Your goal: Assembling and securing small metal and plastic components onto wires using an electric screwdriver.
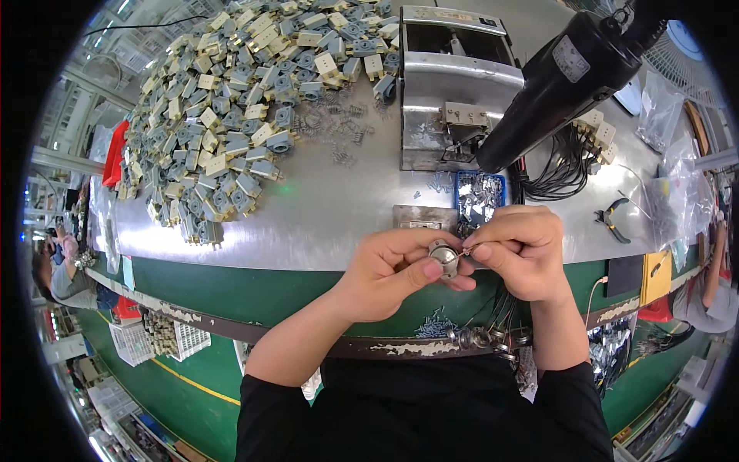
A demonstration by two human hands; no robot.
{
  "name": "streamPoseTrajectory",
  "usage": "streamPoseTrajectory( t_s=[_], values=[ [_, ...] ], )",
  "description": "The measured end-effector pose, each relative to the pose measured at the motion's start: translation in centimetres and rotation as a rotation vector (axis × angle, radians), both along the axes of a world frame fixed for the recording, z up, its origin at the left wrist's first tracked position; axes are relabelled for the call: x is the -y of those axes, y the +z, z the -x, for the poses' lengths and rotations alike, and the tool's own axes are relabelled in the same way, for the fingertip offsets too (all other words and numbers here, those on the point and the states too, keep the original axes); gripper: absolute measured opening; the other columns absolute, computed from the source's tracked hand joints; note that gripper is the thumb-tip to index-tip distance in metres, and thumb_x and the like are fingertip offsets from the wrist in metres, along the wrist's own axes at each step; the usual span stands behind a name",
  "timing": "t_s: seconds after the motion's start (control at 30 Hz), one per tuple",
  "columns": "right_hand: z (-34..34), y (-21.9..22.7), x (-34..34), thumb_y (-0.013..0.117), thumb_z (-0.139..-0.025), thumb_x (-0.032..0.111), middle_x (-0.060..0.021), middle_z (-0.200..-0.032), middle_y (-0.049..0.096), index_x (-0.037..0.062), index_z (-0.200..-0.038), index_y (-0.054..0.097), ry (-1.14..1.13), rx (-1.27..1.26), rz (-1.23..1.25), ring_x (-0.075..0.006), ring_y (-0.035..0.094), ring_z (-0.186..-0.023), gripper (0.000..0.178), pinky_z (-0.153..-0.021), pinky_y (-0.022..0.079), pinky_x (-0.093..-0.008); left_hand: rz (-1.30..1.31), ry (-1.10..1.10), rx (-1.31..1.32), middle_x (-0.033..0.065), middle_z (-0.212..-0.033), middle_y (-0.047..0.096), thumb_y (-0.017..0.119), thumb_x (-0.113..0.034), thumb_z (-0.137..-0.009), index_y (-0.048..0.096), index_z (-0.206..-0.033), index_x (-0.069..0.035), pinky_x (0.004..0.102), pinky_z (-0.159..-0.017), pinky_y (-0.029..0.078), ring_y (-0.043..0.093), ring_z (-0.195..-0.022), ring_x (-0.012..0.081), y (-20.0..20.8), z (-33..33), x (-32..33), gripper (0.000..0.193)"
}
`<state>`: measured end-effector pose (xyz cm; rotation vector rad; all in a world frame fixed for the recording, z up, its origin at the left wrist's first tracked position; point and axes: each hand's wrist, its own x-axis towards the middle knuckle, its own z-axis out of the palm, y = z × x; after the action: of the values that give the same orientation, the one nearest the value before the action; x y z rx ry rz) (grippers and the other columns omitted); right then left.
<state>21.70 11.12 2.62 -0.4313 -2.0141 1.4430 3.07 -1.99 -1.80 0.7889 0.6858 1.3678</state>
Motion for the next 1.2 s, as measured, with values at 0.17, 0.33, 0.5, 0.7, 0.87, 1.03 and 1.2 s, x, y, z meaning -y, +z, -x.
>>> streamPoseTrajectory(
  t_s=[0.17, 0.33, 0.5, 0.7, 0.87, 1.03, 1.2],
  values=[
    [0.2, 0.2, 0.4, 0.081, -0.081, 0.006, -0.0063, -0.07, 0.068, 0.001, -0.086, 0.074, -0.019, 0.025, -0.197, -0.0146, 0.056, -0.053, 0.01, -0.052, 0.042, -0.0264, -0.014, -0.037, 0.053, 0.0184, -0.118, 0.071, 0.057, -0.009, -0.107, 0.055, -0.138, 0.009, 0.0409, -0.098, 0.058, 0.074, -0.105, 0.0301, 0.2, 0.5, 0.2, 0.036],
    [0.7, 0.6, 1.6, 0.083, -0.071, 0.009, -0.004, -0.065, 0.065, 0.0053, -0.081, 0.074, -0.04, -0.009, -0.282, -0.0151, 0.051, -0.047, 0.014, -0.047, 0.036, -0.0271, -0.011, -0.347, 0.205, 0.0141, -0.115, 0.071, 0.078, -0.005, -0.092, 0.064, -0.123, 0.003, 0.0337, -0.088, 0.059, 0.073, -0.095, 0.0204, -1.3, 2.5, -0.2, 0.035],
    [0.8, 0.8, 1.5, 0.085, -0.069, 0.009, -0.0026, -0.055, 0.057, 0.0071, -0.077, 0.076, 0.043, 0.014, -0.345, -0.0168, 0.049, -0.045, 0.012, -0.045, 0.032, -0.03, 0.042, -0.195, 0.078, 0.0109, -0.095, 0.07, 0.098, -0.014, -0.068, 0.065, -0.1, -0.001, 0.0298, -0.071, 0.056, 0.071, -0.081, 0.0189, -0.8, 1.6, -0.3, 0.048],
    [0.9, 0.7, 1.8, 0.088, -0.069, 0.011, -0.0018, -0.053, 0.055, 0.0082, -0.078, 0.078, -0.013, 0.014, -0.351, -0.0159, 0.049, -0.045, 0.014, -0.044, 0.031, -0.0309, -0.138, -0.092, -0.057, 0.0071, -0.092, 0.069, 0.098, -0.004, -0.064, 0.067, -0.094, -0.004, 0.0299, -0.076, 0.054, 0.068, -0.086, 0.0159, -1.2, 1.8, -0.5, 0.044],
    [1.0, 0.5, 2.0, 0.089, -0.068, 0.01, -0.0016, -0.052, 0.054, 0.0088, -0.077, 0.078, -0.035, 0.016, -0.363, -0.0165, 0.049, -0.046, 0.014, -0.044, 0.032, -0.0307, -0.181, -0.071, -0.179, 0.0061, -0.094, 0.07, 0.097, 0.0, -0.064, 0.067, -0.089, -0.003, 0.0297, -0.08, 0.055, 0.068, -0.089, 0.0145, -1.0, 2.4, -0.5, 0.039],
    [1.2, 0.0, 2.0, 0.088, -0.068, 0.006, -0.0016, -0.053, 0.053, 0.0076, -0.074, 0.075, -0.087, -0.032, -0.585, -0.0178, 0.049, -0.044, 0.015, -0.044, 0.033, -0.0308, -0.362, 0.16, -0.56, 0.0118, -0.087, 0.07, 0.099, -0.001, -0.06, 0.066, -0.082, -0.002, 0.0274, -0.066, 0.053, 0.069, -0.079, 0.0172, -1.4, 2.7, -0.8, 0.04],
    [1.4, -0.6, 2.2, 0.086, -0.068, 0.003, -0.0026, -0.06, 0.056, 0.0047, -0.076, 0.07, -0.189, -0.061, -0.859, -0.0192, 0.055, -0.047, 0.018, -0.045, 0.039, -0.0318, -0.394, 0.398, -0.727, 0.0138, -0.083, 0.073, 0.096, 0.001, -0.065, 0.067, -0.08, -0.001, 0.026, -0.068, 0.055, 0.073, -0.08, 0.0179, -0.4, 1.6, -0.5, 0.033]
  ],
)
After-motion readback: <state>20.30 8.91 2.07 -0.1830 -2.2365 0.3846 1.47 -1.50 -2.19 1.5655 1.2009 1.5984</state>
